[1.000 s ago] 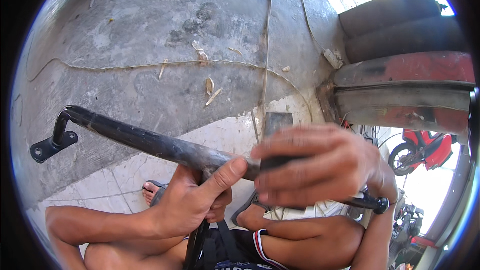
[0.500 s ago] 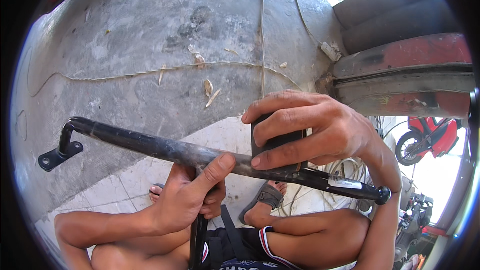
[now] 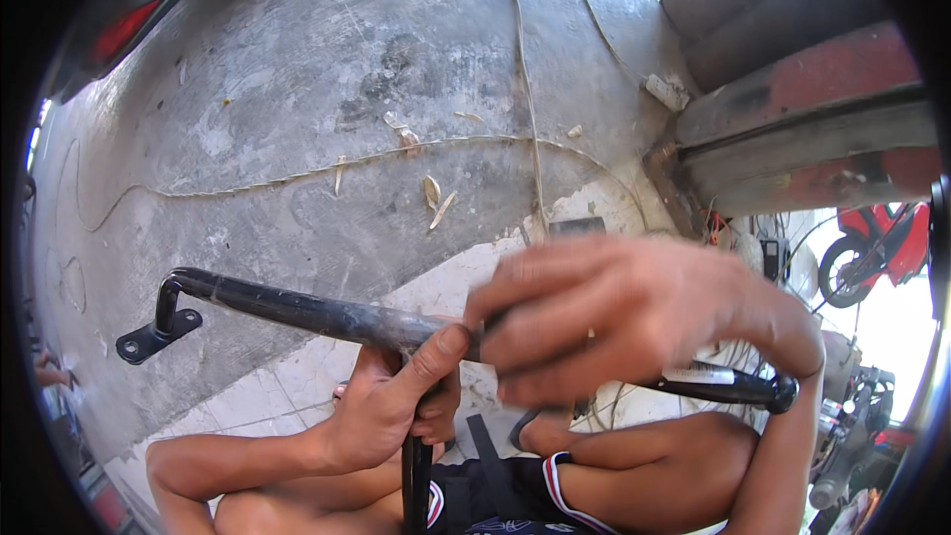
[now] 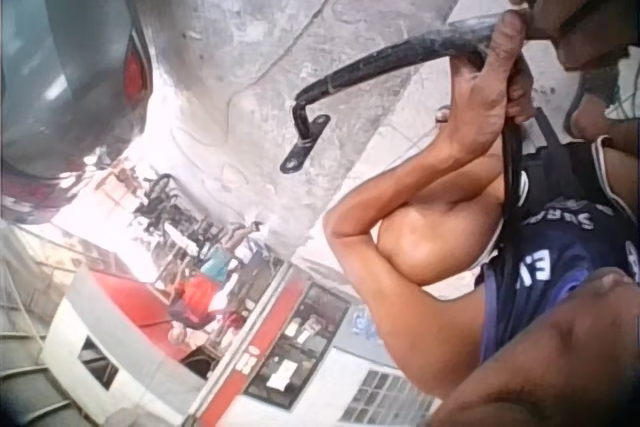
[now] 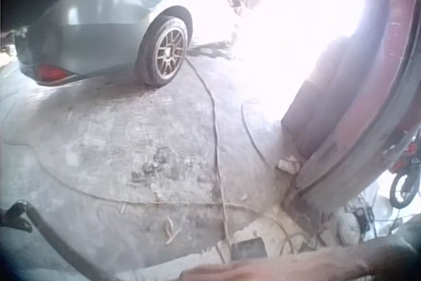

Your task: The person sits on the floor and sands a black metal bar using a sanding block. They rotate the bar to sand different sides and edges, then inspect the surface.

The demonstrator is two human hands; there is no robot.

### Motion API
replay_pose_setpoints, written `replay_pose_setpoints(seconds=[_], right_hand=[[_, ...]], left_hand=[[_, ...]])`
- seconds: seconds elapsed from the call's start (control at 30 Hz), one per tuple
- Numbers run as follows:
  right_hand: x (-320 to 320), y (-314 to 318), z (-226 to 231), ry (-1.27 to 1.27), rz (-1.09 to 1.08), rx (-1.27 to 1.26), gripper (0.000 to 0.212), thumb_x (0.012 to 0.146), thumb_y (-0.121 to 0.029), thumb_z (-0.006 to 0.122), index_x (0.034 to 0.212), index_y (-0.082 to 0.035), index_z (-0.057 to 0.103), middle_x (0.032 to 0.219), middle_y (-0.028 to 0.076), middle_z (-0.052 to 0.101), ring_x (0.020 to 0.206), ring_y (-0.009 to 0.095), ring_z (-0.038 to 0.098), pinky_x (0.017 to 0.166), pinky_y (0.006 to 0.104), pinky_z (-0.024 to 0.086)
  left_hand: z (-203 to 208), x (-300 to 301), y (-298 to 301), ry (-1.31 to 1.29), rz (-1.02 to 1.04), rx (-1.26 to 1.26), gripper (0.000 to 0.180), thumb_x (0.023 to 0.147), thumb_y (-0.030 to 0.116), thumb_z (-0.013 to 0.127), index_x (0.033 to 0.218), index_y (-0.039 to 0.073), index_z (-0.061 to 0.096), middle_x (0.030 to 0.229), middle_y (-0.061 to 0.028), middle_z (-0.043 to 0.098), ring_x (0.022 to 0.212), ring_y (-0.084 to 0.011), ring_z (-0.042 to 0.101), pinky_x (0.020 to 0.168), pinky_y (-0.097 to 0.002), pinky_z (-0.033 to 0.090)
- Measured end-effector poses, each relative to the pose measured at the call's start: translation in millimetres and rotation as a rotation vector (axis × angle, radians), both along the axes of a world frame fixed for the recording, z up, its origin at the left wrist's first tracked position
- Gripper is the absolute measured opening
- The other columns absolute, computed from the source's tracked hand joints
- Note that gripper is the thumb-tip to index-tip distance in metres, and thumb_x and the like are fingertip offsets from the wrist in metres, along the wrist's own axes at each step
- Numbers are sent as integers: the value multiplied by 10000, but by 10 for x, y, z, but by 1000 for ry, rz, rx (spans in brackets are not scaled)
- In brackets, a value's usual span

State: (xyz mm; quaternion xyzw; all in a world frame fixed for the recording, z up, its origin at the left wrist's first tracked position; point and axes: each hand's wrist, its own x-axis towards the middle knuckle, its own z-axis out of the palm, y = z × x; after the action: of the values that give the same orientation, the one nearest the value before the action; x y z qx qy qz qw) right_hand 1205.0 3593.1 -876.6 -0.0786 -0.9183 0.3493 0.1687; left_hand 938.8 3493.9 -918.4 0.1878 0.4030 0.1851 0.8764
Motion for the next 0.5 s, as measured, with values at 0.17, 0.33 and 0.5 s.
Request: replay_pose_setpoints(seconds=[0.17, 0.33, 0.5], right_hand=[[-7, -120, -34, 25, -35, 32, 332, 750, -104, 803, 1070, -17, 783, 1060, 123, 699, 1110, 368, 690, 904, 470, 588], [57, 15, -94, -19, -138, -138, 306, 781, -87, 780, 1076, -6, 780, 1079, 145, 672, 1074, 344, 696, 883, 454, 581], [63, 15, -120, -37, -130, -42, 300, 777, -82, 767, 1072, -31, 777, 1088, 105, 684, 1098, 343, 698, 884, 455, 591]], left_hand=[[-10, 3, 1, 38, -7, 9, 416, 1070, 524, 590, 1077, 114, 525, 592, -12, 381, 475, -124, 391, 479, -328, 357], [-41, -17, 8, 5, -27, 14, 443, 1071, 552, 564, 1077, 111, 517, 589, -18, 384, 469, -131, 401, 479, -328, 367], [-38, 39, 64, 89, -3, -23, 488, 1046, 577, 595, 1025, 97, 512, 588, -21, 382, 475, -137, 394, 476, -330, 364]])
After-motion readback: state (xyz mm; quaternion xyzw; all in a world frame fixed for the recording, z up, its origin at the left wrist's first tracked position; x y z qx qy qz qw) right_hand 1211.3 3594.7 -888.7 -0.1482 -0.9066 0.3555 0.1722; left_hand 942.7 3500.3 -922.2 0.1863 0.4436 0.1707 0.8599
